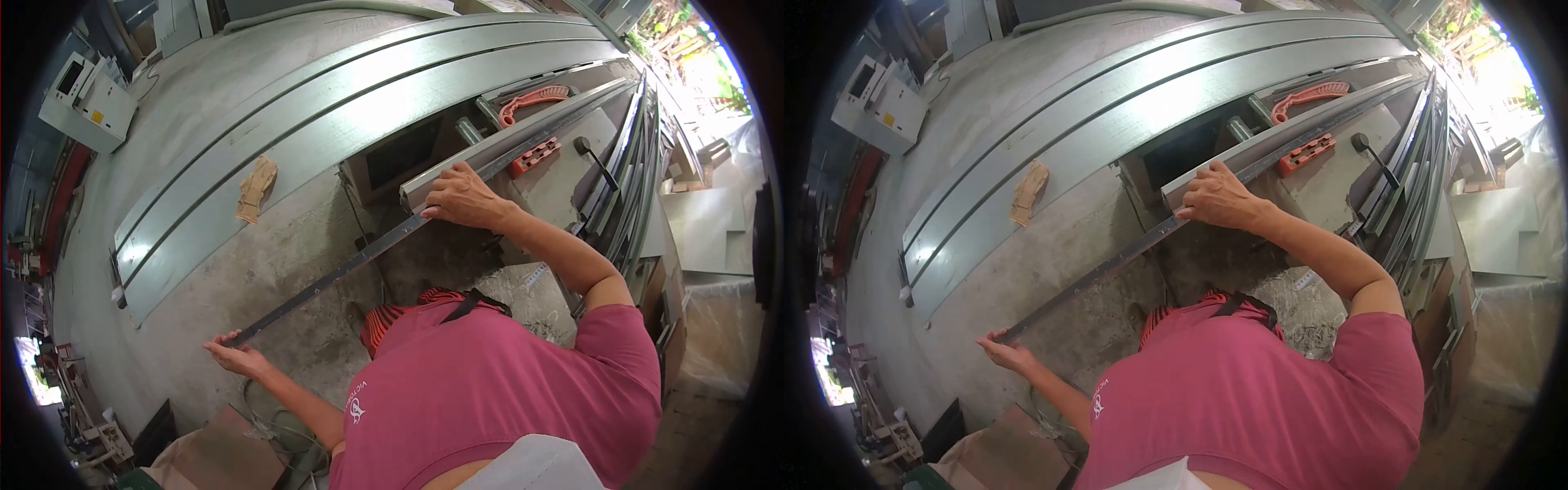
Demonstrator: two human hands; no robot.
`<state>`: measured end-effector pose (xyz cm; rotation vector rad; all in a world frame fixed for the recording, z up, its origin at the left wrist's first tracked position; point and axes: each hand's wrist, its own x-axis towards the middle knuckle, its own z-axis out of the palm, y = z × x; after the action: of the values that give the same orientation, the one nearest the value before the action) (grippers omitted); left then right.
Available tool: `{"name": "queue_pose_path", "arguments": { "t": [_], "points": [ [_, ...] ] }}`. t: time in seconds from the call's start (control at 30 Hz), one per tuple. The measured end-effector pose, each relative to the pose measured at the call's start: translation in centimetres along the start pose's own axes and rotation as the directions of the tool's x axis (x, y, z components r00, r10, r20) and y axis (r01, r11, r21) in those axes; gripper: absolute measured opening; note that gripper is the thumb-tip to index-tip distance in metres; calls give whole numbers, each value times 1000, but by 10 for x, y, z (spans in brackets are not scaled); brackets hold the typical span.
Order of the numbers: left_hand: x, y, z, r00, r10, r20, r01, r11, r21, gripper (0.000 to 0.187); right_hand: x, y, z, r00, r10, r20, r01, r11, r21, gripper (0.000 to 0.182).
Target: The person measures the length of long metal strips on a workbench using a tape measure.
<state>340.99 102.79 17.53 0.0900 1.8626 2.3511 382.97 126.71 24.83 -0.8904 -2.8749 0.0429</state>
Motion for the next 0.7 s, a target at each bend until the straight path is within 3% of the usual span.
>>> {"name": "queue_pose_path", "arguments": {
  "t": [0.27, 0.3, 0.37, 0.5, 0.57, 0.7],
  "points": [
    [-53, -23, 38, 999, -18, 35, 17, 999, 31, 41, -23, 60, -2, 997, -8, 80, 21, 985, -171, 29],
    [-61, -24, 45, 999, -23, 25, 22, 1000, 20, 39, -24, 67, -4, 997, -11, 80, 25, 986, -168, 29],
    [-74, -25, 56, 999, -35, 11, 35, 999, -2, 37, -27, 79, -7, 991, 77, 114, -69, 995, -76, 46],
    [-86, -24, 61, 999, -29, 31, 29, 999, -14, 38, -22, 100, -9, 977, 114, 181, -113, 993, -12, 55],
    [-87, -26, 62, 1000, -8, 15, 9, 1000, -19, 37, -13, 105, -11, 904, 193, 382, -234, 970, 63, 60],
    [-95, -28, 67, 1000, -20, 12, 20, 1000, -15, 37, -4, 114, -7, 920, 135, 368, -158, 987, 32, 65]
  ]
}}
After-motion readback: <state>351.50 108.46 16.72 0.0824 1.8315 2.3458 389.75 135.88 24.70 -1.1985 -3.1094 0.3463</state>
